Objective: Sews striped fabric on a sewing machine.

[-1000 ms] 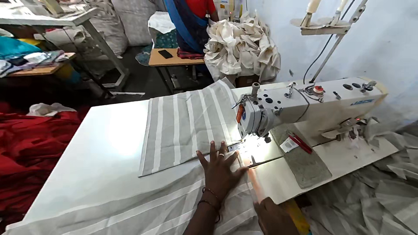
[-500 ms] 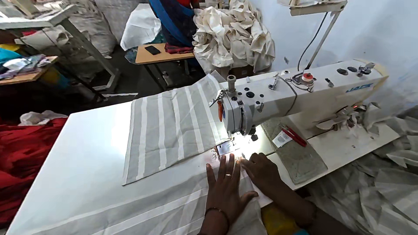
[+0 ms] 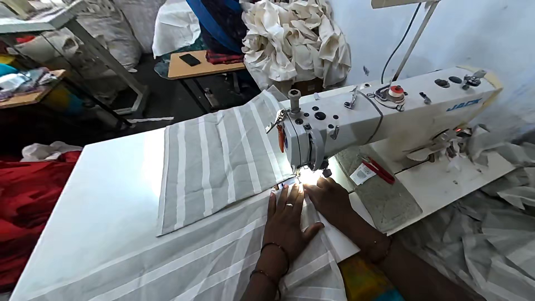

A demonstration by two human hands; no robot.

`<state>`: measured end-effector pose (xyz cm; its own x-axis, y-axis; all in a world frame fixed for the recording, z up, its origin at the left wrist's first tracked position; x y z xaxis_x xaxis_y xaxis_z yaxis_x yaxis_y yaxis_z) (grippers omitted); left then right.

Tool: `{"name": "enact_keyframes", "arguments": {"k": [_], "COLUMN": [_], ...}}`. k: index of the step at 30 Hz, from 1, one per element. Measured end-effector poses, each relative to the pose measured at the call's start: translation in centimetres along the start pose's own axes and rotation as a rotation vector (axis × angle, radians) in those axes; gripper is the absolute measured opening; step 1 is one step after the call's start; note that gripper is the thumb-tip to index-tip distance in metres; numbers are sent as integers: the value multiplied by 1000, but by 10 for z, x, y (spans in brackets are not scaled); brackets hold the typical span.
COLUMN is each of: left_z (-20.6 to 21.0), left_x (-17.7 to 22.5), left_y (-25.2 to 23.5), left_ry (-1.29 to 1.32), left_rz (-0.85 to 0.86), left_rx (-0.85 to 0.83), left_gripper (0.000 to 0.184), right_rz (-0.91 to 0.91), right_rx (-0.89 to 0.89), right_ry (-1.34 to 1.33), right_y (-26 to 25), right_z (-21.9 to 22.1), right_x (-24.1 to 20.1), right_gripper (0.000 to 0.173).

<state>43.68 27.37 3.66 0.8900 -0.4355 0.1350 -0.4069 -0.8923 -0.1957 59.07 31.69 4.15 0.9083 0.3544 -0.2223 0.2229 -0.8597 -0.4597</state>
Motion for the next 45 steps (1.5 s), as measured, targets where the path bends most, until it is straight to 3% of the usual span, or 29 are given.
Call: {"name": "enact_keyframes", "arguments": {"k": [16, 25, 30, 31, 33, 35, 37, 38, 40, 43, 45], "left_z": [0, -1, -8, -13, -29, -47, -53, -48, -31, -18, -13], "left_x": [1, -2, -24, -31, -46, -64, -85, -96, -112, -121, -122], "left_y": [-4, -11, -43, -50, -65, -84, -106, -117, -129, -130, -131], "left_ry": [23, 50, 128, 158, 214, 242, 294, 331, 390, 388, 379], "left_rz": [-10, -56, -91, -104, -125, -170, -259, -293, -295, -255, -232], "left_rx": [4, -36, -91, -126, -90, -14, -147, -213, -150, -38, -12], "left_gripper": [93, 95, 94, 93, 72, 45, 42, 45, 41, 36, 34], "right_rz": [77, 113, 258, 282, 342, 470, 561, 558, 517, 275, 76], "right_rx": [8, 19, -80, -30, 71, -70, -331, -433, -480, -170, -35], "right_ry": [8, -82, -288, -264, -74, 66, 141, 152, 134, 109, 113], "right_y": [0, -6, -13, -11, -4, -4, -6, -8, -10, -15, -31], "right_z": [0, 4, -23, -37, -67, -94, -103, -102, -104, -110, -103], "right_x": [-4, 4, 20, 30, 64, 104, 140, 154, 167, 157, 124], "right_gripper": [20, 16, 17, 18, 22, 35, 47, 49, 48, 44, 34]}}
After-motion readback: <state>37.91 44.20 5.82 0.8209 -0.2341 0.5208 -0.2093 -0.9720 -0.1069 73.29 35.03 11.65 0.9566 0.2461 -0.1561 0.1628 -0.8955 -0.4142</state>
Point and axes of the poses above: each hand's wrist, its own y-axis away from the middle knuckle, its own z-axis out of the palm, x = y × z, the point moved 2 cm from there along -y, towards the middle knuckle, and after that the axes turned 5 degrees about z, right-handed, at the moved point
